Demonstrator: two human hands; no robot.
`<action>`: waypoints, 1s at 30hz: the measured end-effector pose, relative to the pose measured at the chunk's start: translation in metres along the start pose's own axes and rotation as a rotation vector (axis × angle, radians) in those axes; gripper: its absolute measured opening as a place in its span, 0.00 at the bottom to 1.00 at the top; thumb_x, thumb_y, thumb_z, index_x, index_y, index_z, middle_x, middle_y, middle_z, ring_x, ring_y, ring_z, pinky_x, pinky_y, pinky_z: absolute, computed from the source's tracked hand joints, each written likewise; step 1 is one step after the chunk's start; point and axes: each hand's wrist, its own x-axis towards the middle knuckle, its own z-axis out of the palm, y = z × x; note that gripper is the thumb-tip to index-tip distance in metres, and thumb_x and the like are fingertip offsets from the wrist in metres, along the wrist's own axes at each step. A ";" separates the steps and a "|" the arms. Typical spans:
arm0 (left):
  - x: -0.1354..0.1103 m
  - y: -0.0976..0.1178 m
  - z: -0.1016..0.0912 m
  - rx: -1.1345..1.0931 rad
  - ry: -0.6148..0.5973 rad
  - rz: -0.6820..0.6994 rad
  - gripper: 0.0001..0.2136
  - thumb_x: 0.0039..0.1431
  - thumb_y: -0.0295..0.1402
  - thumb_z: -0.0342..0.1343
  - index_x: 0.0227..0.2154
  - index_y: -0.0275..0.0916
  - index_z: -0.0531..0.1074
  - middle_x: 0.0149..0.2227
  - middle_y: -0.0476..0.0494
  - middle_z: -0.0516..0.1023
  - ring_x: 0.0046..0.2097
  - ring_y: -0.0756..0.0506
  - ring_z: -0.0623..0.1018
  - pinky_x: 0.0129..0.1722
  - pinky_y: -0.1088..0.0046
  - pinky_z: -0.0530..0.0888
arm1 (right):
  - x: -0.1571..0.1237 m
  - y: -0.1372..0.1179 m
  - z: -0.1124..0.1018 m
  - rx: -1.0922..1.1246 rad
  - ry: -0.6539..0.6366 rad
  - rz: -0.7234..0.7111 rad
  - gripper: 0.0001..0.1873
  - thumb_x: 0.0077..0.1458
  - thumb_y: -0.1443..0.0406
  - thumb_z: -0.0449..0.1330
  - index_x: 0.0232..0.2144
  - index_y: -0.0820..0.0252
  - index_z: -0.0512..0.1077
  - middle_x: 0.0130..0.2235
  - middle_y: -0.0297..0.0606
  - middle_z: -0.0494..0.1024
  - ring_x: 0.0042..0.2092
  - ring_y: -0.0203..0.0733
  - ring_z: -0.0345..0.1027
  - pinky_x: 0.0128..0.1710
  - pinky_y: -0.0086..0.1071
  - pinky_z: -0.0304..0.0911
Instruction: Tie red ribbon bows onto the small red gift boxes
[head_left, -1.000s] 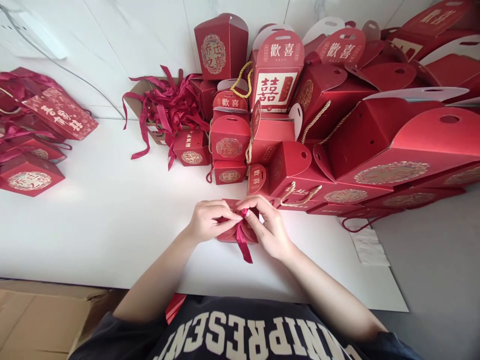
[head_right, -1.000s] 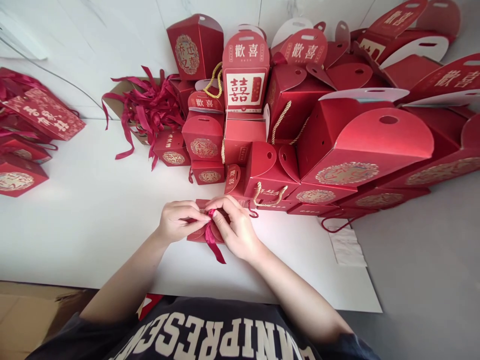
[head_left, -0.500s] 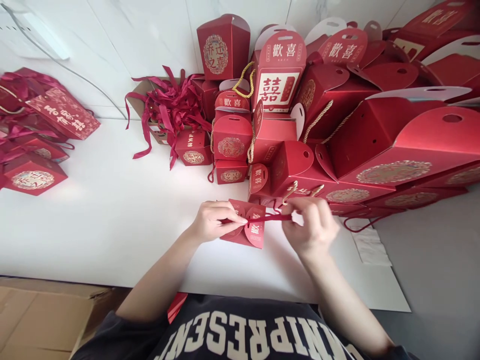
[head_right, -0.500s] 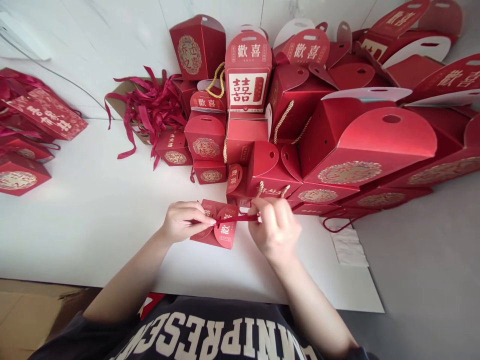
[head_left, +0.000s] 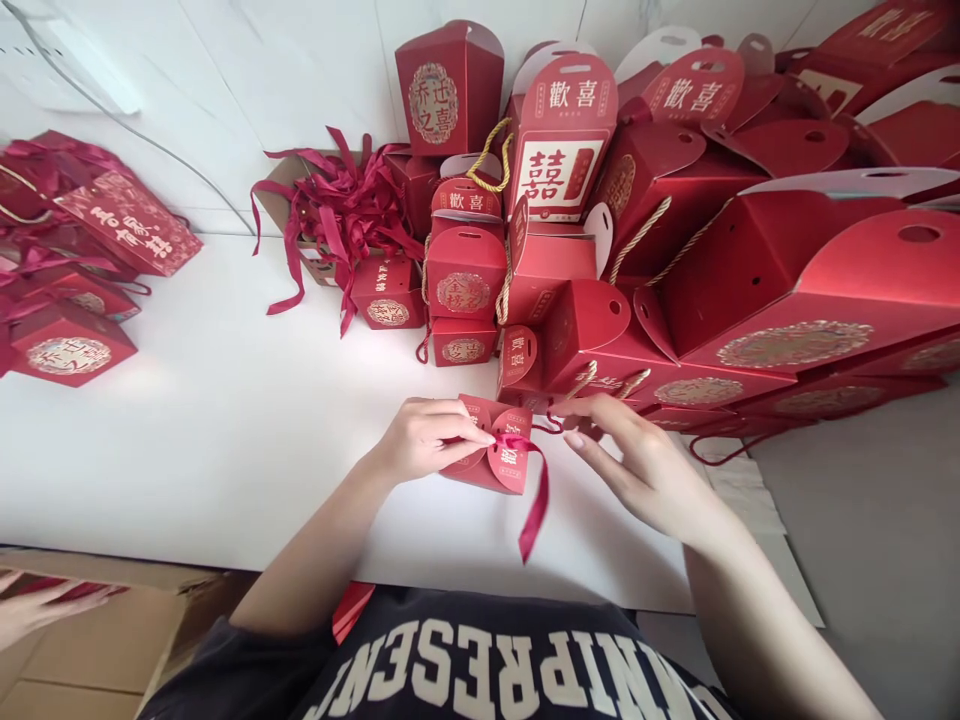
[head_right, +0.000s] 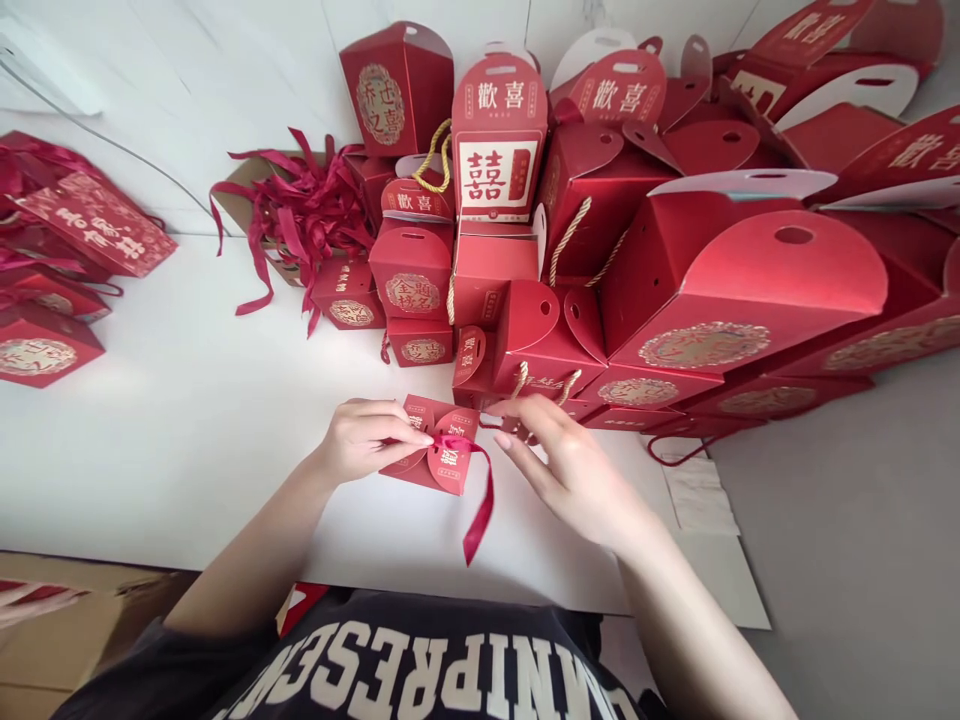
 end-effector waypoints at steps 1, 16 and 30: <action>-0.001 0.000 0.000 0.010 -0.002 0.000 0.06 0.54 0.24 0.64 0.34 0.41 0.80 0.27 0.48 0.80 0.27 0.52 0.77 0.28 0.78 0.73 | 0.010 -0.003 0.008 0.032 -0.035 -0.039 0.11 0.69 0.61 0.50 0.50 0.51 0.68 0.49 0.40 0.74 0.49 0.42 0.70 0.50 0.38 0.66; 0.014 0.022 -0.040 -0.375 -0.390 -0.920 0.13 0.51 0.41 0.66 0.30 0.36 0.73 0.20 0.52 0.72 0.20 0.53 0.69 0.18 0.79 0.64 | 0.050 -0.007 0.020 0.170 -0.269 0.029 0.11 0.63 0.59 0.58 0.30 0.57 0.69 0.28 0.29 0.71 0.29 0.34 0.62 0.31 0.29 0.56; 0.014 0.016 -0.060 -0.321 -0.488 -0.828 0.10 0.62 0.37 0.55 0.28 0.37 0.69 0.28 0.49 0.72 0.30 0.51 0.71 0.29 0.77 0.68 | 0.048 -0.004 0.022 0.198 -0.251 0.084 0.14 0.64 0.57 0.54 0.29 0.57 0.67 0.26 0.28 0.68 0.28 0.34 0.58 0.29 0.28 0.54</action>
